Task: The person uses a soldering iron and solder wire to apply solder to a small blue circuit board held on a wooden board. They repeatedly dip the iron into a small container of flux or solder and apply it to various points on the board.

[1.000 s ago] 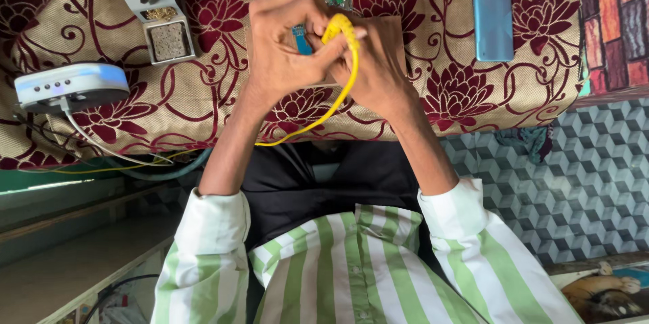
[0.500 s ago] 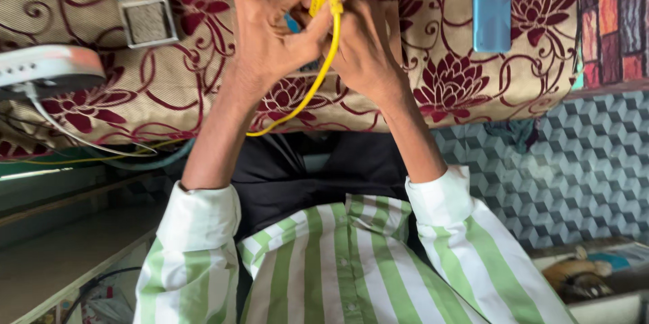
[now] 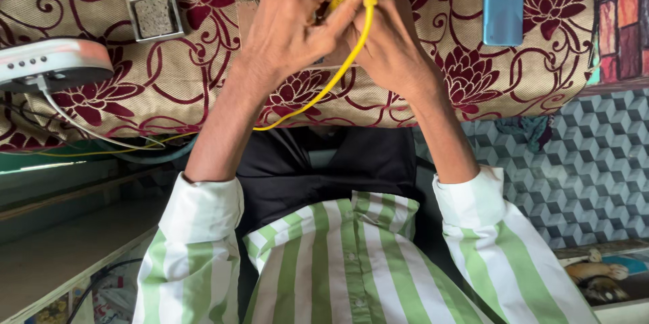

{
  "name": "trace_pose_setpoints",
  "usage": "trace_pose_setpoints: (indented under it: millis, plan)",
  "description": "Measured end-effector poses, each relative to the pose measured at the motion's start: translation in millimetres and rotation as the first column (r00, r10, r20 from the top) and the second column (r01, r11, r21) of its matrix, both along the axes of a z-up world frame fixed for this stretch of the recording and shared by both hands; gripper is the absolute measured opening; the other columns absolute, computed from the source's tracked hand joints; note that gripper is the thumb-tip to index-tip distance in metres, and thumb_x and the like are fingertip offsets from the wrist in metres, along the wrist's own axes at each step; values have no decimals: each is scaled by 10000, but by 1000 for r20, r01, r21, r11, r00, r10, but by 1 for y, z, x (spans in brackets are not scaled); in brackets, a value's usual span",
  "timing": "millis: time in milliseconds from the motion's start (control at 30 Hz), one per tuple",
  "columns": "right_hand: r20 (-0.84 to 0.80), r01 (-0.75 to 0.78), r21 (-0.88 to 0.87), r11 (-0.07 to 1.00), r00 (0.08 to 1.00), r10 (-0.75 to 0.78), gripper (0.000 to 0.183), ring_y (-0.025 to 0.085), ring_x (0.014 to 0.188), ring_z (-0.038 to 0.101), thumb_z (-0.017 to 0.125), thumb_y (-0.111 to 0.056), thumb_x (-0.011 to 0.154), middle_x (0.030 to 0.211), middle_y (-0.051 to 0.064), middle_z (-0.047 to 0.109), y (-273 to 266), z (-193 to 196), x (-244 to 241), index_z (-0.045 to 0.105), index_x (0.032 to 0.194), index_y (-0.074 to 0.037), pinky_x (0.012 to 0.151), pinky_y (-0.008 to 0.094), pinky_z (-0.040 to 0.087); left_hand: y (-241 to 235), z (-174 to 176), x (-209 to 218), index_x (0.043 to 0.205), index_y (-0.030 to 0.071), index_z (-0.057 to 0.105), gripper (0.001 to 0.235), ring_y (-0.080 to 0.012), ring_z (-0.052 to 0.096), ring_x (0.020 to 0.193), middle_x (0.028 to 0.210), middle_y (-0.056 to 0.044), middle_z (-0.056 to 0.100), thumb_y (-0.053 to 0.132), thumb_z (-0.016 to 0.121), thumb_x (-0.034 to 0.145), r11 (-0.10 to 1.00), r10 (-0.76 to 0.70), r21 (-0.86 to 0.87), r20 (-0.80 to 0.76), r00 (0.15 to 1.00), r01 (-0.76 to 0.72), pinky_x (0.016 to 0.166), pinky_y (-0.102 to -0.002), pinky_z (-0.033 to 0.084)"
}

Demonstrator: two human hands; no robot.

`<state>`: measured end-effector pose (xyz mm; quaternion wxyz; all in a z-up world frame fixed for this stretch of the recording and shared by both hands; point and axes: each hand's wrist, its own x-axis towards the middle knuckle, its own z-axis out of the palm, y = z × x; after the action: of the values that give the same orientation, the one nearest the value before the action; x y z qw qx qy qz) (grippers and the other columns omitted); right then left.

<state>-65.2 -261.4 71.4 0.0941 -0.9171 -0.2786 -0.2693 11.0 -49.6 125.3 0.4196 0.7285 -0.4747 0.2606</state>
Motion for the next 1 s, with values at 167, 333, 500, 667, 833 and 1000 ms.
trace_pose_setpoints:
  millis: [167, 333, 500, 667, 833, 1000]
  plan:
    - [39, -122, 298, 947, 993, 115, 461, 290, 1215, 537, 777, -35, 1020, 1302, 171, 529, 10, 6, 7, 480, 1372, -3, 1033, 389, 529, 9, 3, -4, 1211, 13, 738, 285, -353, 581, 1143, 1267, -164, 679, 241, 692, 1048, 995, 48, 89, -68, 997, -42, 1047, -435, 408]
    - [-10, -8, 352, 936, 1000, 13, 380, 285, 1107, 580, 795, -51, 1061, 1285, 142, 551, 19, 11, 2, 562, 1359, -23, 949, 418, 516, 10, 17, -2, 1227, 19, 735, 309, -343, 578, 1052, 1145, -154, 684, 291, 642, 1113, 986, 7, 164, -112, 994, 12, 994, -469, 389]
    - [49, 29, 296, 955, 998, -45, 335, 295, 947, 547, 785, -131, 1057, 1155, 141, 548, 27, 15, 3, 599, 1306, -6, 860, 459, 442, 18, 25, 5, 1122, -11, 717, 389, -368, 558, 830, 840, -190, 591, 363, 612, 1125, 966, -65, 232, -225, 972, 118, 805, -469, 434]
    - [99, 165, 185, 969, 978, -186, 293, 273, 911, 554, 732, -251, 1087, 1070, 87, 569, 46, 20, 8, 614, 1231, -26, 822, 451, 420, 25, 26, 11, 1022, -10, 719, 456, -382, 546, 811, 802, -190, 573, 410, 613, 1165, 958, -34, 268, -233, 972, 98, 787, -465, 431]
    - [-202, 242, 148, 959, 957, -210, 228, 263, 740, 539, 682, -207, 1102, 865, 106, 576, 49, 30, 5, 638, 1141, 14, 768, 467, 395, 31, 32, 1, 1100, 55, 799, 360, -372, 546, 891, 875, -167, 601, 372, 631, 1121, 985, -32, 169, -30, 999, 36, 836, -475, 393]
    - [-99, 202, 159, 966, 977, -188, 186, 270, 710, 556, 673, -161, 1060, 800, 125, 583, 54, 34, -3, 655, 1045, 24, 814, 470, 422, 24, 40, -16, 977, -17, 738, 441, -368, 538, 909, 933, -167, 631, 420, 702, 1030, 992, 32, 125, -215, 976, -5, 854, -488, 382]
